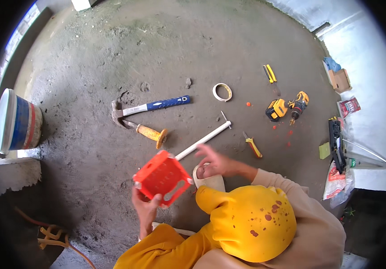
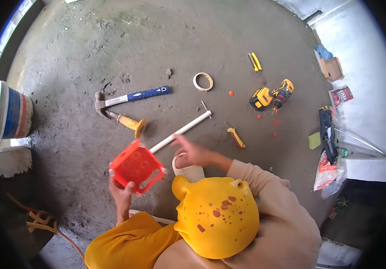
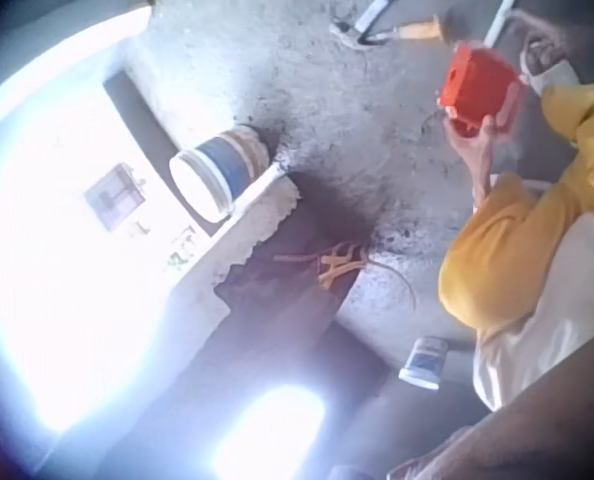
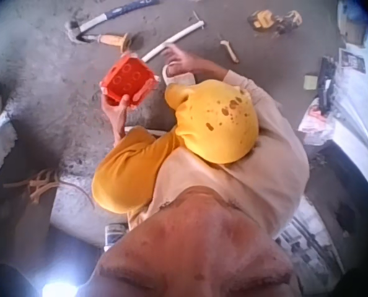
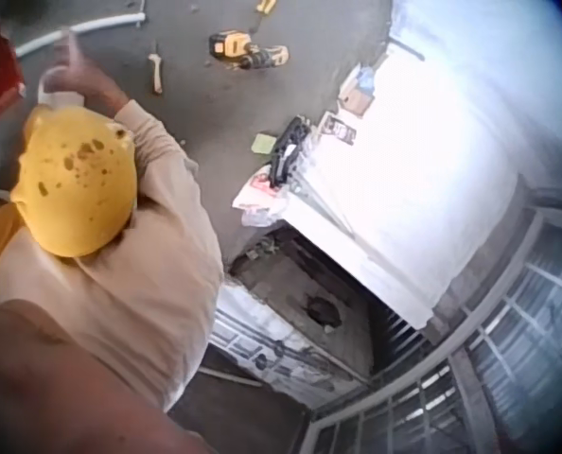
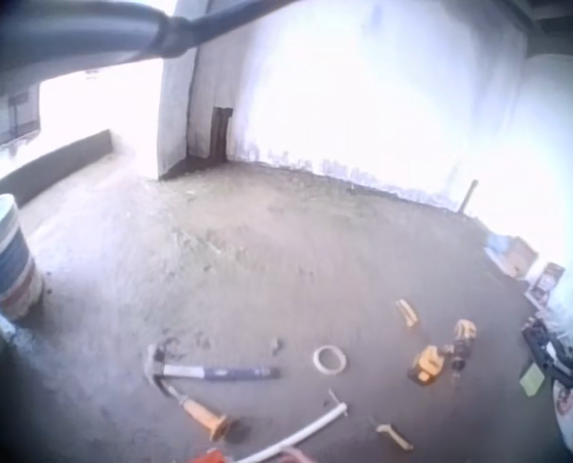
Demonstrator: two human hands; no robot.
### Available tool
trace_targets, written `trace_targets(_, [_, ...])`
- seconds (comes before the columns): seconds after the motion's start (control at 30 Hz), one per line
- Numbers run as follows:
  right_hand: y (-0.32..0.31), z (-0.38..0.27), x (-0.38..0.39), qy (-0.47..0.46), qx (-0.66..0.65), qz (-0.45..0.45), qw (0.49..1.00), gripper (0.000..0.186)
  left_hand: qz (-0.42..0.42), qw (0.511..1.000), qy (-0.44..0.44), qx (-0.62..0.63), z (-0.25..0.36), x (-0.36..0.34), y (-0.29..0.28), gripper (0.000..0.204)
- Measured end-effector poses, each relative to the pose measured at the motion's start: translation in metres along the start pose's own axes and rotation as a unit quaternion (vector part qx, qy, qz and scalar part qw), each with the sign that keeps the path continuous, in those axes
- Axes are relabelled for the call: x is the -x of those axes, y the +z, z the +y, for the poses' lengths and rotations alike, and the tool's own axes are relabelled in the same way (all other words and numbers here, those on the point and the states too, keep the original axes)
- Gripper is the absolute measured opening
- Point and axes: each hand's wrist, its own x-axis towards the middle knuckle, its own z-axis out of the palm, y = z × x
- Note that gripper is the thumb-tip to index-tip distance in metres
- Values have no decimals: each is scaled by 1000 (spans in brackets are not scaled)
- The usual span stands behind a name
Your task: The person prepares a red plastic electrical junction box by using a knife and pliers to remove knockouts and trim edges, then attempts to fit the box into a recessed space in a concrete wall containing orange conduits.
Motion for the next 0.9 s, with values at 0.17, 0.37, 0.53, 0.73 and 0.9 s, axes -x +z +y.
trace_targets(0.17, [25, 9, -49, -36, -4, -24, 999, 51, -111, 986, -39, 115, -3, 1, -6, 78])
trace_targets(0.37, [-87, -27, -131, -51, -88, 283, 954, 24, 58, 982, -146, -102, -14, 38, -76, 43])
trace_targets(0.53, [-108, -50, -222, -133, 4, 302, 944, 24, 69, 945, -304, -101, -2, 98, -86, 41])
trace_targets(0.73, [36, -140, -244, -316, 16, 67, 946, 27, 83, 951, -293, -49, 45, 163, -108, 34])
trace_targets(0.9, [141, -195, -254, -450, 42, -33, 891, 26, 177, 943, -261, -104, 30, 185, -130, 36])
